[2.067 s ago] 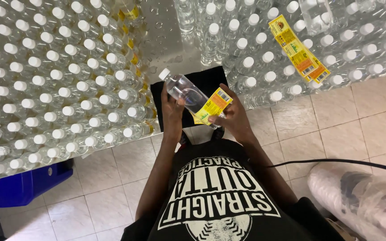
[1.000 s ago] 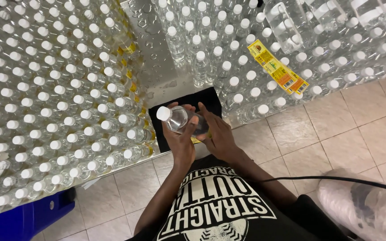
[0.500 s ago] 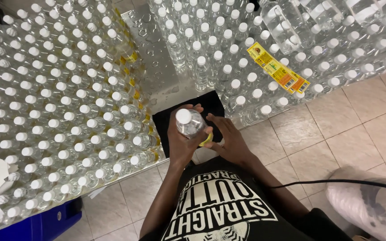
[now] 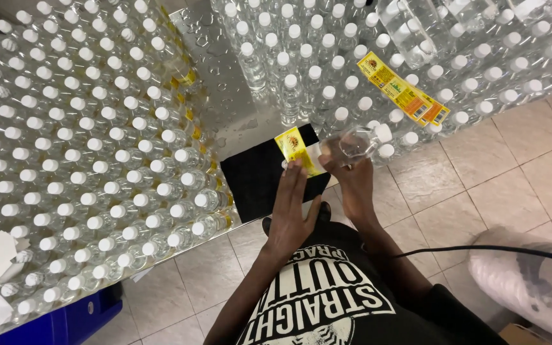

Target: Manually applying adhesive labels to plastic water bottles

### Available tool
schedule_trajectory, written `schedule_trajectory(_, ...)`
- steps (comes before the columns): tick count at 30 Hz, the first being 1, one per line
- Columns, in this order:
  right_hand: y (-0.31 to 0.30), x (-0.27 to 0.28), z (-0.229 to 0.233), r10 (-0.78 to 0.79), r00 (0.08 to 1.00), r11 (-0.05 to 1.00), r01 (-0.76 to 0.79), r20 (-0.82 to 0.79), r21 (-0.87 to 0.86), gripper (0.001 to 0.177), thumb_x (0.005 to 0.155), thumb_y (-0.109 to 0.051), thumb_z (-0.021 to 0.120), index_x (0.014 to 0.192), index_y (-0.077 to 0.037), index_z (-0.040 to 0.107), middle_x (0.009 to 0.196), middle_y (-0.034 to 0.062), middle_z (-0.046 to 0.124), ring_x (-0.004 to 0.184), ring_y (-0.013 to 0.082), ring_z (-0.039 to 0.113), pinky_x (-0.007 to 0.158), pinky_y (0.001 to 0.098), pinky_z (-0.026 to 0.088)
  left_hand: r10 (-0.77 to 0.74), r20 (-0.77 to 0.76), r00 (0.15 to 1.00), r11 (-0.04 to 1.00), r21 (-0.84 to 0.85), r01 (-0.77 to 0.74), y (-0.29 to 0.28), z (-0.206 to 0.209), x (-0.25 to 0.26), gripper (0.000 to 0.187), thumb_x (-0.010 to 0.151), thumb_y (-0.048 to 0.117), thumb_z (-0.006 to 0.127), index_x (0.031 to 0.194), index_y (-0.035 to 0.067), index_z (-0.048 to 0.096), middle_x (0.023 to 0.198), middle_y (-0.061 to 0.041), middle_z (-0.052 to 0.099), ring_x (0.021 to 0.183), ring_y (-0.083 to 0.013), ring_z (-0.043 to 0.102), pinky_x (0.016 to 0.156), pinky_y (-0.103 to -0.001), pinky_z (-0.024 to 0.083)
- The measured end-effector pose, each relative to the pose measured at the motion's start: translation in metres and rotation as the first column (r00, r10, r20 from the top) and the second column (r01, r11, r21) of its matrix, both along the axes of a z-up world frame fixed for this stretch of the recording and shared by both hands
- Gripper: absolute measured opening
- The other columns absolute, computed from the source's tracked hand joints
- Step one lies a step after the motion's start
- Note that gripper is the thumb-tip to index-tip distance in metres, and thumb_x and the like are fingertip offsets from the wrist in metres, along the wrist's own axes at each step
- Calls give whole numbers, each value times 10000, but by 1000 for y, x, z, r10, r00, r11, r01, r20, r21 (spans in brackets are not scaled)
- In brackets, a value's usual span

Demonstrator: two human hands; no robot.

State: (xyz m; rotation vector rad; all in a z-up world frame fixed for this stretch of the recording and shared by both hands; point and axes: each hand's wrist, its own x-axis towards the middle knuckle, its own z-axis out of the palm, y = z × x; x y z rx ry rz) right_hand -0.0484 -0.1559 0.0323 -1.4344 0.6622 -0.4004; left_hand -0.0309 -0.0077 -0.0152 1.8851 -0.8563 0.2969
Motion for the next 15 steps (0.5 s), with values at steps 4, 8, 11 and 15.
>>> schedule_trajectory(4,0,-6,9,-31,1000,997,31,-4,70,703,894,-192,907,1469,22,563,1402,158,672,1260,207,636,1057,414,558,70,162,984,971,216,-104,-11,-19,-2,689,1072,168,701,1653,-60,407,1704,-273,421,1579,-433,423,1318,-510,373)
schedule_trajectory(8,8,-10,28,-12,999,1000,10,-48,-30,741,790,-215,998,1369,17,598,1260,135,703,1193,231,710,1073,409,590,155,156,976,964,192,-183,-20,-18,1,622,1068,135,670,1610,-82,455,1638,-277,493,1534,-450,492,1307,-496,401)
schedule_trajectory(11,-4,-19,-12,97,995,994,-98,-35,-41,777,717,-325,1052,1321,-40,656,1242,101,752,1166,214,749,1076,362,603,186,89,979,971,133,-197,-19,-21,4,625,1003,102,740,1557,-80,514,1535,-260,577,1458,-452,571,1279,-503,452)
schedule_trajectory(15,0,-11,12,192,979,980,-188,-64,59,689,675,-275,1067,1215,-61,695,1121,69,775,1023,163,760,986,361,635,155,-118,981,987,57,-149,-6,-45,7,680,910,91,829,1521,-27,555,1433,-193,633,1391,-405,631,1252,-507,468)
